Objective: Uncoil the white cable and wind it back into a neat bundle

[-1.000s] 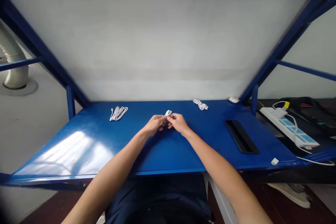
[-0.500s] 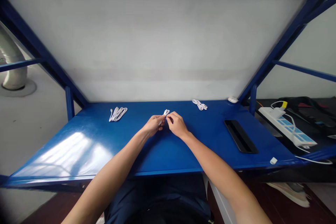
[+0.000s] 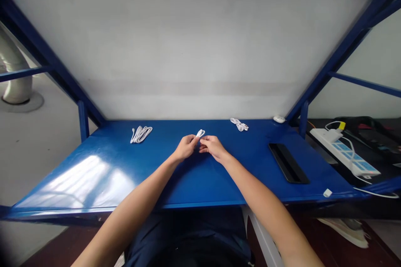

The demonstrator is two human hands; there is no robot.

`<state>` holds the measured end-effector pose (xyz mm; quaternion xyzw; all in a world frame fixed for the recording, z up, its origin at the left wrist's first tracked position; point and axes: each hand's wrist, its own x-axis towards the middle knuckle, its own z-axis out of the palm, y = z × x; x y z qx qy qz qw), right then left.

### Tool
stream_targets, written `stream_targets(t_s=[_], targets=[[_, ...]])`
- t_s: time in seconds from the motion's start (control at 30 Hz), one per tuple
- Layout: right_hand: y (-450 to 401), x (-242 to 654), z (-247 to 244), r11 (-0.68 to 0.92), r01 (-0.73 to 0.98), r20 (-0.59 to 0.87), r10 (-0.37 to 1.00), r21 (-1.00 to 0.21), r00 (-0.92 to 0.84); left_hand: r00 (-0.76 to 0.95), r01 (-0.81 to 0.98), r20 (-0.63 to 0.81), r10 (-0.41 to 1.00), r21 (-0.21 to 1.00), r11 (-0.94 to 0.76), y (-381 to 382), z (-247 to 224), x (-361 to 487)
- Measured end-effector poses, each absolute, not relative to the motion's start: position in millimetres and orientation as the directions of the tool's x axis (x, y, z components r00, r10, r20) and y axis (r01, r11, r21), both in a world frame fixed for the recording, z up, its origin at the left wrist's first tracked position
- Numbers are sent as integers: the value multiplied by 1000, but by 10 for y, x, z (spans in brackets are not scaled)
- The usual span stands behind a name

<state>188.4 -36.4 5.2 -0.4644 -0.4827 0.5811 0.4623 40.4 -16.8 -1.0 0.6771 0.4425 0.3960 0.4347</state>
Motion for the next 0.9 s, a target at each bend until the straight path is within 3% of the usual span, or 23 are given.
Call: stream_targets(t_s=[0.07, 0.17, 0.33, 0.43, 0.57, 0.67, 0.77, 0.9], targets=[[-385, 1863, 30, 146, 164, 140, 989, -976, -52, 281, 142, 17, 959, 988, -60, -147, -21, 405], [-416, 1863, 10, 429, 455, 420, 899, -781, -127, 310, 7, -96, 946, 995, 98, -148, -26, 404], [-429, 1895, 19, 522, 597, 505, 835, -608, -216, 338, 12, -105, 935, 994, 107, -159, -31, 406], [-394, 1882, 6, 460, 522, 464, 876, -718, -132, 327, 94, -46, 944, 995, 16, -151, -32, 394], [-326, 1885, -16, 91, 78, 86, 994, -993, -62, 314, 241, 225, 922, 921, -307, -188, 3, 367], [-301, 1939, 1, -150, -195, -107, 971, -969, -213, 340, 304, 336, 878, 845, -440, -239, 42, 353], [-293, 2011, 39, -219, -187, -160, 945, -958, -286, 382, 339, 346, 857, 810, -478, -253, 59, 337], [-281, 2126, 104, -7, 24, -14, 959, -1000, -282, 442, 383, 315, 840, 781, -494, -216, 46, 305]])
